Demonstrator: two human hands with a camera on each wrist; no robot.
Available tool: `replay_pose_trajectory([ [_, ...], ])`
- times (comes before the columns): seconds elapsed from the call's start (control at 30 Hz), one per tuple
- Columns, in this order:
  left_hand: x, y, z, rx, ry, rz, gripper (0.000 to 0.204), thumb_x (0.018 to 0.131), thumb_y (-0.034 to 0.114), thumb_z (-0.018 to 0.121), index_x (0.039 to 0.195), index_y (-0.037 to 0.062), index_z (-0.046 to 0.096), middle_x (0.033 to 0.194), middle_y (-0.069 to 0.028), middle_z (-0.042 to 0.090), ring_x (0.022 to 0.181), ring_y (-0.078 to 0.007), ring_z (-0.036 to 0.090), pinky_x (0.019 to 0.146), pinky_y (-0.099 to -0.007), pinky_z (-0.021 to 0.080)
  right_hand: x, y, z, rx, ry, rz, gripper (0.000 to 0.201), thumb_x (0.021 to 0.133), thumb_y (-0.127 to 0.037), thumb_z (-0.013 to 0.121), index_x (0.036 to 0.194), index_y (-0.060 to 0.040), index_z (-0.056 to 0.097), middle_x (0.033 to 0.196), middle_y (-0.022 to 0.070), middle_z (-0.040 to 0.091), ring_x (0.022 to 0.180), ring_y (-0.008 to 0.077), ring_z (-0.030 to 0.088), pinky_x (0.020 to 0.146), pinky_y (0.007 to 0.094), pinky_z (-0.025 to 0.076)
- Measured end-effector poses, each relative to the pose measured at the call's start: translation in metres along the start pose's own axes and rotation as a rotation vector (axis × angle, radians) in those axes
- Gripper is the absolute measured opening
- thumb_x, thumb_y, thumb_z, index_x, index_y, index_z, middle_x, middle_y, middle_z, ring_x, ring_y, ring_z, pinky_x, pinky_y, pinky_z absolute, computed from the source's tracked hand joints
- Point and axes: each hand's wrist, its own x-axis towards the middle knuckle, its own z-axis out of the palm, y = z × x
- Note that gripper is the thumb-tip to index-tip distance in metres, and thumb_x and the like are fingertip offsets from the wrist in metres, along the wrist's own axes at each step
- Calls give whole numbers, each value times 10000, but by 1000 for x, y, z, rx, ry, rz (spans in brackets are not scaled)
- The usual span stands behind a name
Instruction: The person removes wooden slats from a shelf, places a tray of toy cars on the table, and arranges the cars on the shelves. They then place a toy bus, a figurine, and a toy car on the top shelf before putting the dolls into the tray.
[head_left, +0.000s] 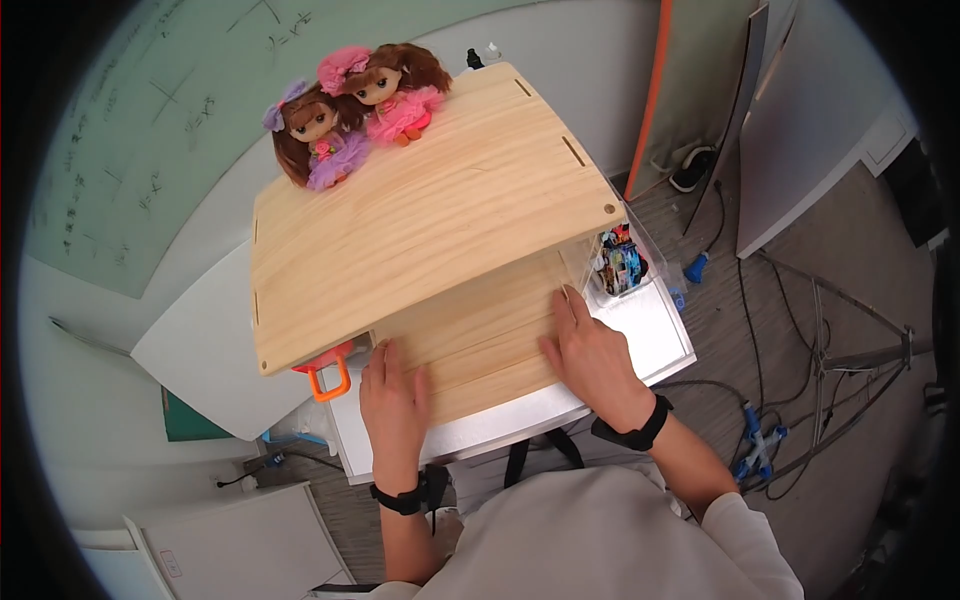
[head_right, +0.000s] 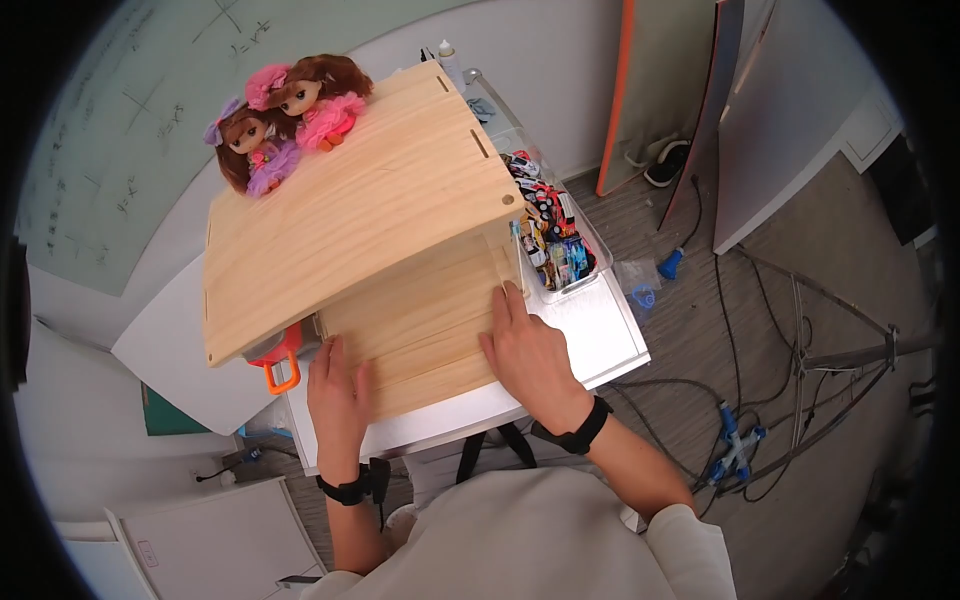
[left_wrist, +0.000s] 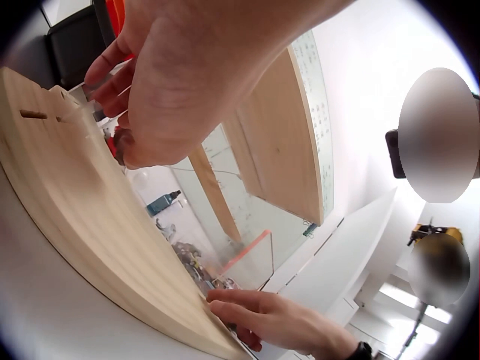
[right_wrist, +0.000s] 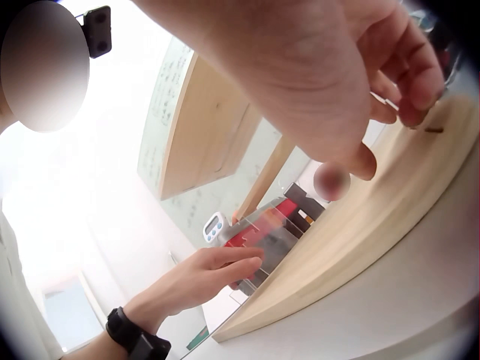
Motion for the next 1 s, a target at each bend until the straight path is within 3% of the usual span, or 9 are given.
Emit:
replay_pose_trajectory([
  [0.2, 6, -1, 4, 50, -13, -5, 516, 963, 179, 682, 1400, -59, 543, 1370, -250, 588, 1186, -416, 590, 1012, -478, 483, 6, 1, 8, 51, 6, 31, 634, 946, -246, 698, 1400, 130, 465, 1496, 306, 492, 740, 311, 740, 587, 370, 607],
  [0.33, 5, -2, 5, 48, -37, -19, 496, 967, 191, 676, 1378, -64, 567, 1337, -264, 619, 1193, -432, 597, 1030, -488, 479, 9, 2, 10, 63, 9, 44, 635, 945, -244, 696, 1398, 137, 462, 1494, 320, 487, 734, 317, 742, 585, 376, 607],
  [0.4, 5, -3, 5, 39, -43, -7, 487, 967, 193, 676, 1366, -68, 578, 1326, -267, 628, 1192, -436, 599, 1033, -490, 479, 11, 2, 8, 122, -2, 91, 598, 962, -231, 680, 1408, 100, 460, 1465, 297, 518, 809, 378, 742, 650, 413, 618],
  [0.5, 5, -2, 6, 24, -45, -1, 471, 966, 190, 674, 1345, -78, 591, 1320, -266, 633, 1179, -437, 606, 1031, -487, 483, 13, 2, 10, 161, 14, 98, 606, 962, -233, 681, 1413, 102, 454, 1464, 303, 515, 830, 396, 738, 661, 424, 619],
  [0.6, 7, -1, 6, 20, -51, -18, 476, 967, 187, 672, 1347, -87, 588, 1325, -271, 628, 1179, -437, 607, 1027, -485, 489, 13, 3, 14, 158, 55, 64, 634, 954, -232, 689, 1393, 147, 434, 1480, 329, 488, 782, 365, 749, 603, 399, 616],
  [1.0, 11, -5, 11, 36, -34, -11, 470, 965, 182, 675, 1338, -93, 599, 1335, -284, 622, 1170, -433, 618, 992, -480, 516, 13, 3, 17, 217, 77, 96, 616, 982, -246, 657, 1415, 127, 428, 1462, 328, 506, 824, 410, 744, 637, 428, 623],
])
